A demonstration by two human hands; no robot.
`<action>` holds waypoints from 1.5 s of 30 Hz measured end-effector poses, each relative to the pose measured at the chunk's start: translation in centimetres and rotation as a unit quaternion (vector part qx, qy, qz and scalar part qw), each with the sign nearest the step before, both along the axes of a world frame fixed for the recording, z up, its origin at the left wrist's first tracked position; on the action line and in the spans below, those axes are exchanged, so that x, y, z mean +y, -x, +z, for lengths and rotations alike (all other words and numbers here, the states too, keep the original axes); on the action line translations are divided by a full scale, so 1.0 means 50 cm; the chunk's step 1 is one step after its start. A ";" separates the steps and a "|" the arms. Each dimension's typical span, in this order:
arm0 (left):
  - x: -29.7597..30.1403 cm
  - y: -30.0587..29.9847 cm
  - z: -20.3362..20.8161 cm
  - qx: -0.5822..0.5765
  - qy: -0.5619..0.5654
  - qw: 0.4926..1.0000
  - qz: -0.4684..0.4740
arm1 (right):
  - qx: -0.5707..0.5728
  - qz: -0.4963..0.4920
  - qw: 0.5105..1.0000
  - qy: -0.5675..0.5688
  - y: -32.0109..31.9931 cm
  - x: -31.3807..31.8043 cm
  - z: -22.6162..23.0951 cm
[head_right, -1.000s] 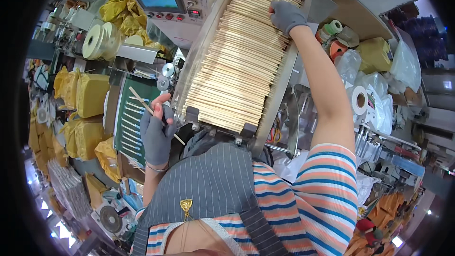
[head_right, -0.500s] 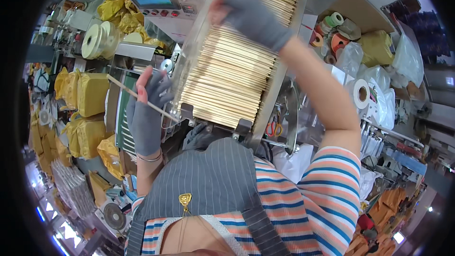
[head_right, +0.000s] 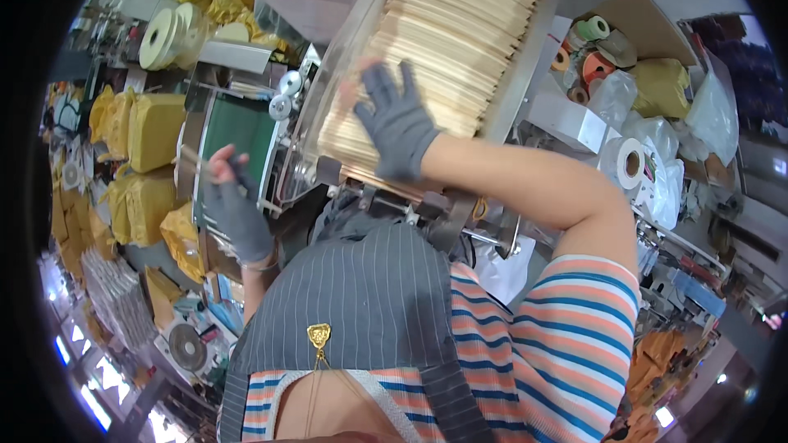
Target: Gathering bundles of wooden chopsticks and loading them into a packaging machine while also manually sorting packaged units into sleeves.
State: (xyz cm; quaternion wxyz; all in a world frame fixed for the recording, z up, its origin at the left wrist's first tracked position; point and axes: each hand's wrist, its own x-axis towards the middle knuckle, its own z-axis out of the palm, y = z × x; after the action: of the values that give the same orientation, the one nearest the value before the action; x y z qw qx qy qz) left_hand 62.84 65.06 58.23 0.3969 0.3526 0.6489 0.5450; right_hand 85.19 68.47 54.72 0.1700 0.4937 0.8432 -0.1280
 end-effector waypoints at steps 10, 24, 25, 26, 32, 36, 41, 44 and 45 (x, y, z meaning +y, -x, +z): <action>-0.003 -0.043 -0.062 0.161 -0.117 0.970 -0.143 | 0.174 0.003 0.934 -0.312 -0.224 0.191 0.045; -0.005 -0.060 -0.080 0.199 -0.089 0.971 -0.098 | -0.005 -0.274 0.960 -0.053 -0.433 0.419 0.087; -0.004 -0.066 -0.081 0.171 -0.091 0.976 -0.097 | -0.008 -0.273 0.960 -0.059 -0.444 0.420 0.080; -0.002 -0.065 -0.087 0.167 -0.088 0.977 -0.097 | -0.012 -0.274 0.959 -0.067 -0.450 0.423 0.071; 0.000 -0.057 -0.089 0.190 -0.081 0.971 -0.119 | 0.001 -0.293 0.948 -0.121 -0.436 0.420 0.020; -0.003 -0.054 -0.087 0.238 -0.038 0.964 -0.114 | 0.152 -0.264 0.938 -0.162 -0.457 0.440 -0.033; 0.001 -0.052 -0.099 0.187 -0.098 0.971 -0.116 | 0.163 -0.203 0.964 -0.055 -0.415 0.389 -0.009; 0.006 -0.054 -0.101 0.194 -0.122 0.964 -0.138 | 0.171 -0.332 0.922 -0.099 -0.323 0.337 -0.011; -0.001 -0.049 -0.104 0.201 -0.123 0.963 -0.131 | 0.009 -0.393 0.905 -0.160 -0.291 0.353 -0.037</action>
State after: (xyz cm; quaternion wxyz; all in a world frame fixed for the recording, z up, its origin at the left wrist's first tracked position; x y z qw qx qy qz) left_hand 65.28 65.01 53.05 0.2795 0.5834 0.5911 0.4817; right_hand 99.76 86.12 52.88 0.0173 0.8046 0.5913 -0.0524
